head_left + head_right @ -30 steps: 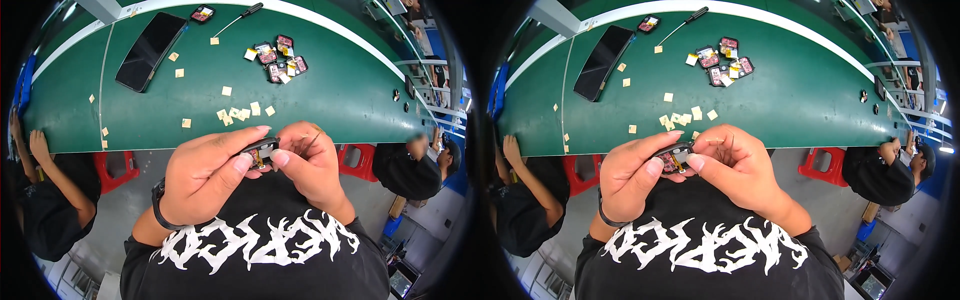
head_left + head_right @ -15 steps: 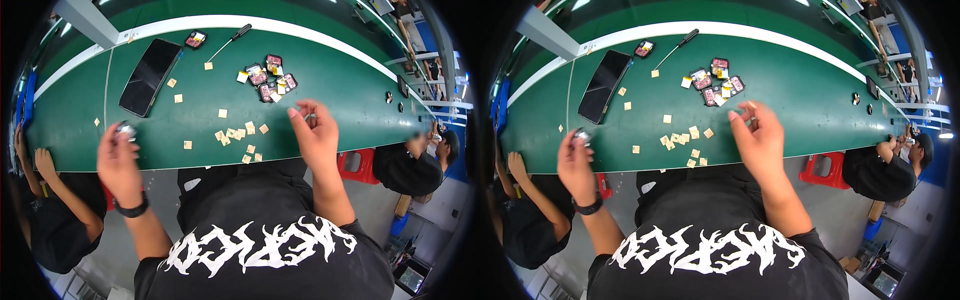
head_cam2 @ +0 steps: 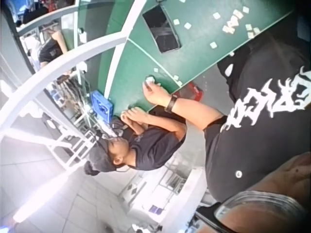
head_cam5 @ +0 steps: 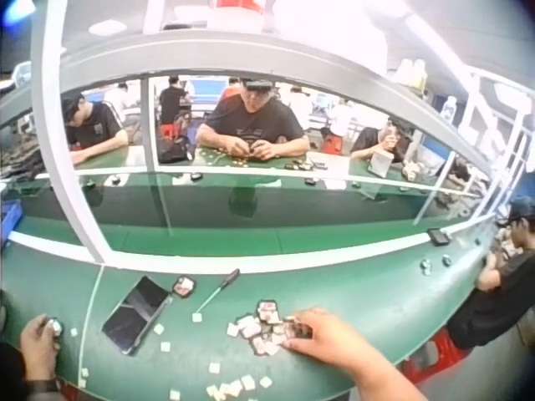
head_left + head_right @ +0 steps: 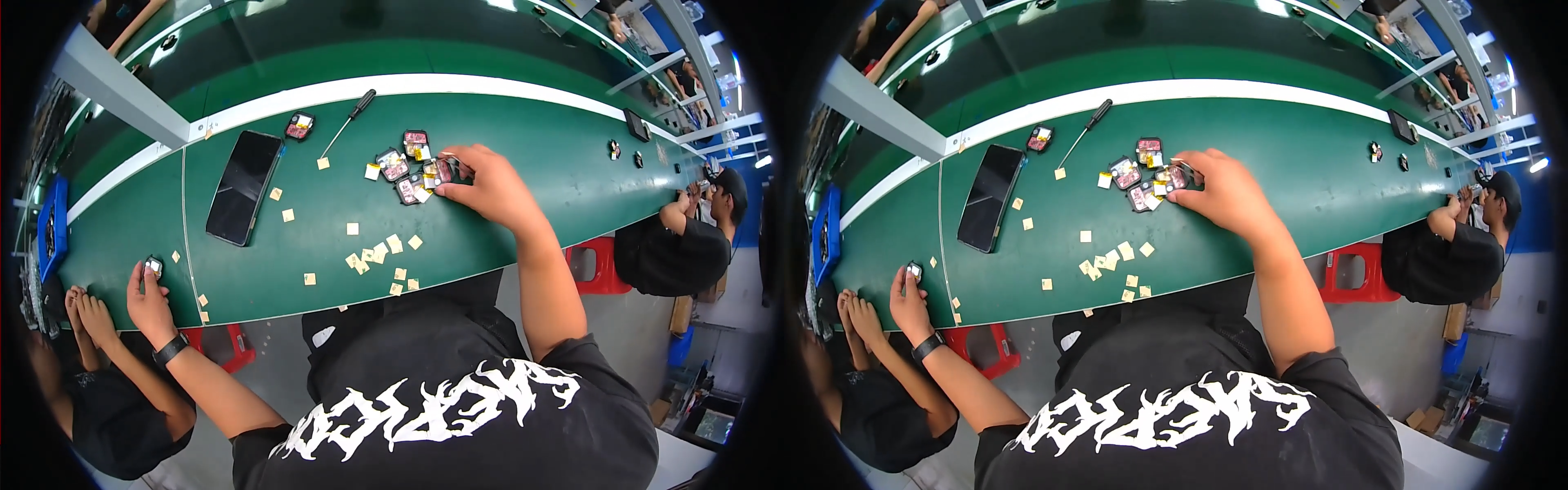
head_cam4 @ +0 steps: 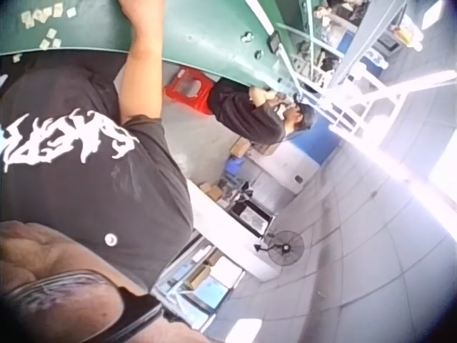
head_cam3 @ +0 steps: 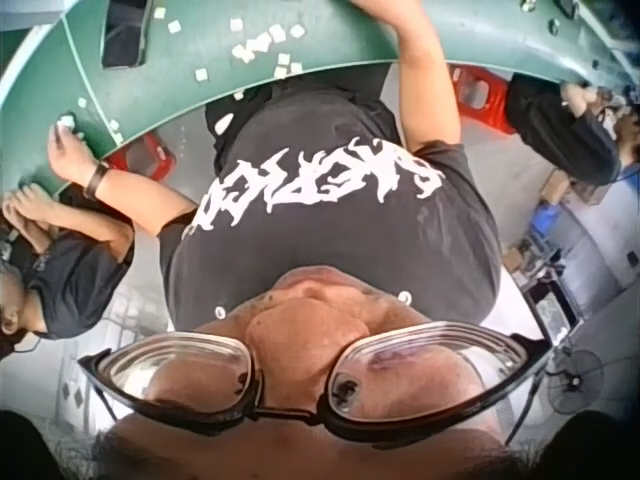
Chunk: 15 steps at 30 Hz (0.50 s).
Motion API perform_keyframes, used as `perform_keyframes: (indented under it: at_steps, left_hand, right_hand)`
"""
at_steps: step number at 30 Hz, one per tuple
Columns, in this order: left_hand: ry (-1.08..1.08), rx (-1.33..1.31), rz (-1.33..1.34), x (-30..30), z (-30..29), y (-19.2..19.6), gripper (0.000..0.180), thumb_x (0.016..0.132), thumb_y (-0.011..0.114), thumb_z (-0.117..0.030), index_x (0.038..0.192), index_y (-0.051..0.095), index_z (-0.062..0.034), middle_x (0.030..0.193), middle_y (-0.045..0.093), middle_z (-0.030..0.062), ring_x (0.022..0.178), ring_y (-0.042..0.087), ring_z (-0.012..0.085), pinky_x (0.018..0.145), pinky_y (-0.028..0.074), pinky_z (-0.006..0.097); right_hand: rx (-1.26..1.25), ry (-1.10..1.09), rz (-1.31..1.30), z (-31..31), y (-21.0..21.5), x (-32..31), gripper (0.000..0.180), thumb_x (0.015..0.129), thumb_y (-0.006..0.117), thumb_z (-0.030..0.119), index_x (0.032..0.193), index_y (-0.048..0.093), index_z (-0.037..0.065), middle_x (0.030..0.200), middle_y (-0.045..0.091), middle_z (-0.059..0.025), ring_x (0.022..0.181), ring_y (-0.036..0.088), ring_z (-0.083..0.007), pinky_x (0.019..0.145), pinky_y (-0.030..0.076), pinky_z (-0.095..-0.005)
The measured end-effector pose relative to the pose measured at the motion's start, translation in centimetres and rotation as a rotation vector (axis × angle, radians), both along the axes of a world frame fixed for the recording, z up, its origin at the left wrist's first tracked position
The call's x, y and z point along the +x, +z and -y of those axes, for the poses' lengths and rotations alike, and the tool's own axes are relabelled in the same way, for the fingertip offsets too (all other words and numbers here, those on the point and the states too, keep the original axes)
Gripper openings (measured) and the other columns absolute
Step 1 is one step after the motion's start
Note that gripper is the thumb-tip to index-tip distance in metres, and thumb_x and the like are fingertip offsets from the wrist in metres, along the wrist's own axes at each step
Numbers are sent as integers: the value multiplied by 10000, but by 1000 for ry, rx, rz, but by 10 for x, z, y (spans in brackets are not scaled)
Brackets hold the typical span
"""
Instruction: Assembling small electronic components including circuit boards and batteries into plastic housings.
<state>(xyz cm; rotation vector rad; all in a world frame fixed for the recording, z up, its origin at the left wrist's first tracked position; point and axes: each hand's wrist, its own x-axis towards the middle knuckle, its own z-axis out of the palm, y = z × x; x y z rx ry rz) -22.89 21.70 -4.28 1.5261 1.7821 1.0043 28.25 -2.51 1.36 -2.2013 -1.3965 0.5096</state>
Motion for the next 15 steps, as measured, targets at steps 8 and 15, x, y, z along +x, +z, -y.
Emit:
perform_keyframes:
  at_steps: [8,15]
  left_hand:
    - [93,438,-269,95,78,48,363,994,668,-260,1236,674,10,1119,689,110,814,640,157,709,515,300]
    - [-721,-979,1619,230,185,41,606,1022,545,-112,1555,274,-12,1461,491,223,1316,557,333,1075,499,450]
  right_hand:
    - [66,-299,-159,27,-4,-30,404,753,883,230,992,667,-13,652,513,-14,590,503,-132,539,414,-315]
    - [175,-75,-483,28,26,-107,378,804,860,170,1105,699,8,797,609,-43,692,558,-109,627,480,-281]
